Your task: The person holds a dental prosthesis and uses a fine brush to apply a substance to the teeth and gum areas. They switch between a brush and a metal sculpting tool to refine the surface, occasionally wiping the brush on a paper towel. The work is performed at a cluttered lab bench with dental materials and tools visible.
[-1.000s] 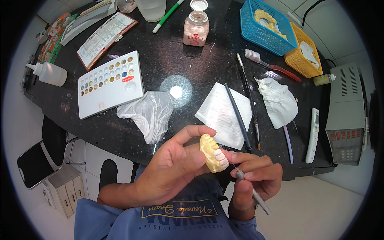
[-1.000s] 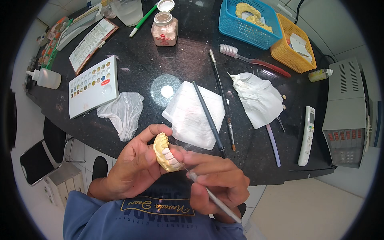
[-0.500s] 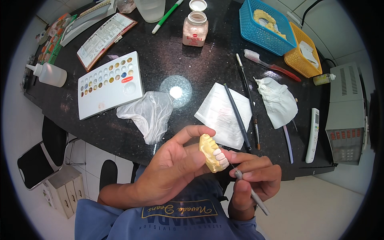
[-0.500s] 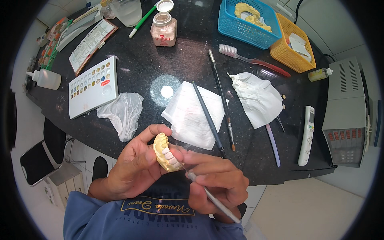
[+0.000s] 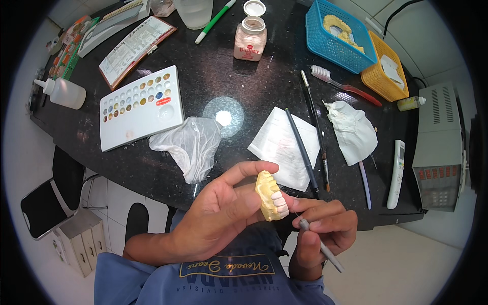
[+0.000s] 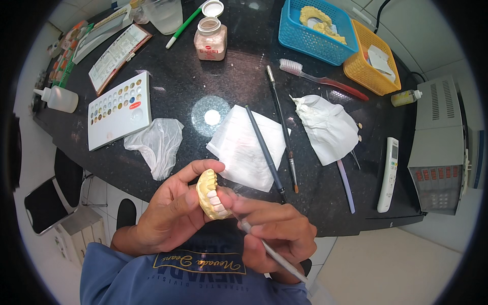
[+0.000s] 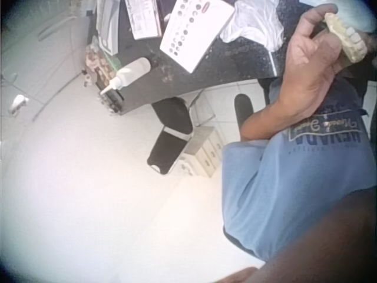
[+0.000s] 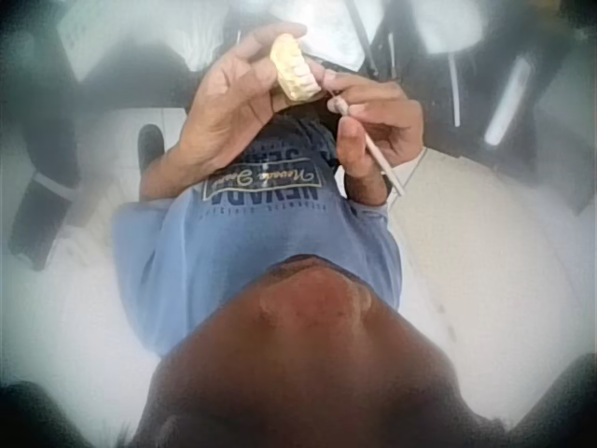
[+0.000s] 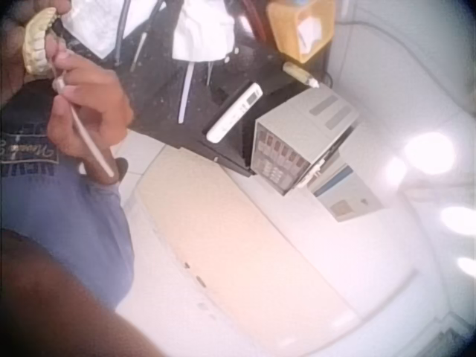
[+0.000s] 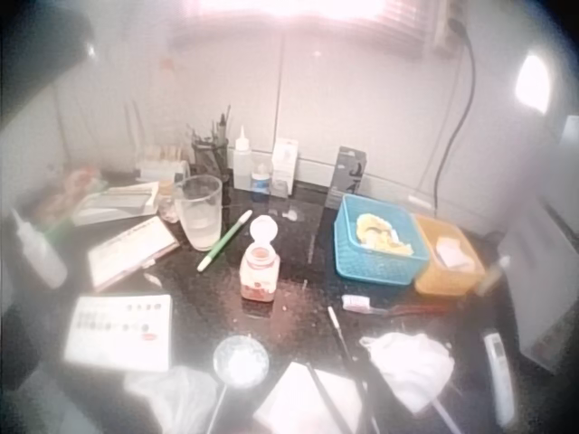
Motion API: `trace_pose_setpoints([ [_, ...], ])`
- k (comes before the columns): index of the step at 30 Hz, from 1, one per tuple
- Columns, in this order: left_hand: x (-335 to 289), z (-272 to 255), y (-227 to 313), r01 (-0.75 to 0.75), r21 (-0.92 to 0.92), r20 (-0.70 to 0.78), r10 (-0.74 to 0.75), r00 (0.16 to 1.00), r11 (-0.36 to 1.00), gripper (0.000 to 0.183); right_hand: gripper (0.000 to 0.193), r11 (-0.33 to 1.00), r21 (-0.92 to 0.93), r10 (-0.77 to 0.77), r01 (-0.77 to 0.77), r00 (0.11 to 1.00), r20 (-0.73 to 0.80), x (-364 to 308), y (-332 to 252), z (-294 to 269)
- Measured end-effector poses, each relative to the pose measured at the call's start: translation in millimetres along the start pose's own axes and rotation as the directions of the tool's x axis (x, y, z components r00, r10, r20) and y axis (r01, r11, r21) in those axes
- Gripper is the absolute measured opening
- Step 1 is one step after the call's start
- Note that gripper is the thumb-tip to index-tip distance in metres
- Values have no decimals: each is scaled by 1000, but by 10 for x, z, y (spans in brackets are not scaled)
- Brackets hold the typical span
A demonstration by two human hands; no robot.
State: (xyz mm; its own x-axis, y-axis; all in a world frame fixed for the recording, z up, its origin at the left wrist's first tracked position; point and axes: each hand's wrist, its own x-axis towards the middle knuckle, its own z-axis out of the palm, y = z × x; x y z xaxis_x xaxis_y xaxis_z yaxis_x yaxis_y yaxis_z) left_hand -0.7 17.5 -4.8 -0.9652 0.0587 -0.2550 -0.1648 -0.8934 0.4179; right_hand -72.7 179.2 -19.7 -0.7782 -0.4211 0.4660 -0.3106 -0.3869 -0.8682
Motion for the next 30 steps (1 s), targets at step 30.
trace_pose_setpoints([
  [30, -2, -11, 3, 7, 20, -2, -7, 1000, 1000, 58, 16, 1000, -9, 13, -13, 1000, 3, 11, -3, -5],
])
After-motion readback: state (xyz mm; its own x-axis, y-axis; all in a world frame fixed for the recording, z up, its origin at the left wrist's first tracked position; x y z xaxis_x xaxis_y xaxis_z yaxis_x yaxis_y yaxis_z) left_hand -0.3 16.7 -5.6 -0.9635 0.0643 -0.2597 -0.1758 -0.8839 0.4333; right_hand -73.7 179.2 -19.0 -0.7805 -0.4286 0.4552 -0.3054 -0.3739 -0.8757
